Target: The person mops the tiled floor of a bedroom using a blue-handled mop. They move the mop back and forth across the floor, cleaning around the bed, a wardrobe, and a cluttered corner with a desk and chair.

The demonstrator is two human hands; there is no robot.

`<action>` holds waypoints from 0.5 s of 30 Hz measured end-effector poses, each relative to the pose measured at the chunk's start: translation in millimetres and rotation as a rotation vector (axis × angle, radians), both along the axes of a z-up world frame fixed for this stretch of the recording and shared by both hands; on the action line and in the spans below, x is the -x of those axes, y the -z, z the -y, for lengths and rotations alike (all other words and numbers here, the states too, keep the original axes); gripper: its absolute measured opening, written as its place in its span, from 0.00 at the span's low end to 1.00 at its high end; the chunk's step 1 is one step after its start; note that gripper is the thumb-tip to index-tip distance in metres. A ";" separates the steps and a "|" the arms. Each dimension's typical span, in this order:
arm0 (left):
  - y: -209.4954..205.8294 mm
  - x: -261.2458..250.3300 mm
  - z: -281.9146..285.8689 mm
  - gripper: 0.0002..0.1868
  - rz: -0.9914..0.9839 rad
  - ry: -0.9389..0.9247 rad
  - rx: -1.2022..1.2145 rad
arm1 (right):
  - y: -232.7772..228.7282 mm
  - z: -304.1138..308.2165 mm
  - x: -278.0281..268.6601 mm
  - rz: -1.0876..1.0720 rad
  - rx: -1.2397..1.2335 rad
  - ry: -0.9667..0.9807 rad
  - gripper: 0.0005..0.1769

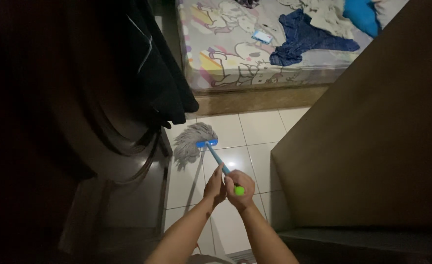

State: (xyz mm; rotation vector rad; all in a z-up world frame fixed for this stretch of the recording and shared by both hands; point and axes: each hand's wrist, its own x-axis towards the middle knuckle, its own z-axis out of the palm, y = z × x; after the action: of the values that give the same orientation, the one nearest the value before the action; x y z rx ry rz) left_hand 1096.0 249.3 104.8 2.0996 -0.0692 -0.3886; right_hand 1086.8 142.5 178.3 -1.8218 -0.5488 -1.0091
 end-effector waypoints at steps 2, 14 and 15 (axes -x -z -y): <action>-38.8 9.4 -8.8 0.43 -0.060 -0.023 0.052 | 21.2 -6.2 -9.6 -0.036 -0.006 -0.018 0.12; 8.2 -9.9 -10.2 0.34 -0.469 -0.167 0.331 | -0.1 -20.4 48.2 -0.276 0.014 -0.131 0.16; 30.7 -13.9 1.3 0.34 -0.544 -0.301 0.378 | -14.8 -21.3 53.9 -0.255 -0.024 -0.119 0.17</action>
State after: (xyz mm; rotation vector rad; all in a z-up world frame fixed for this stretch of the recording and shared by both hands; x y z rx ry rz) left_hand 1109.9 247.9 74.2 1.5456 0.4538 -0.6892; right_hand 1032.8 163.8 193.1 -1.8397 -0.4796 -0.6879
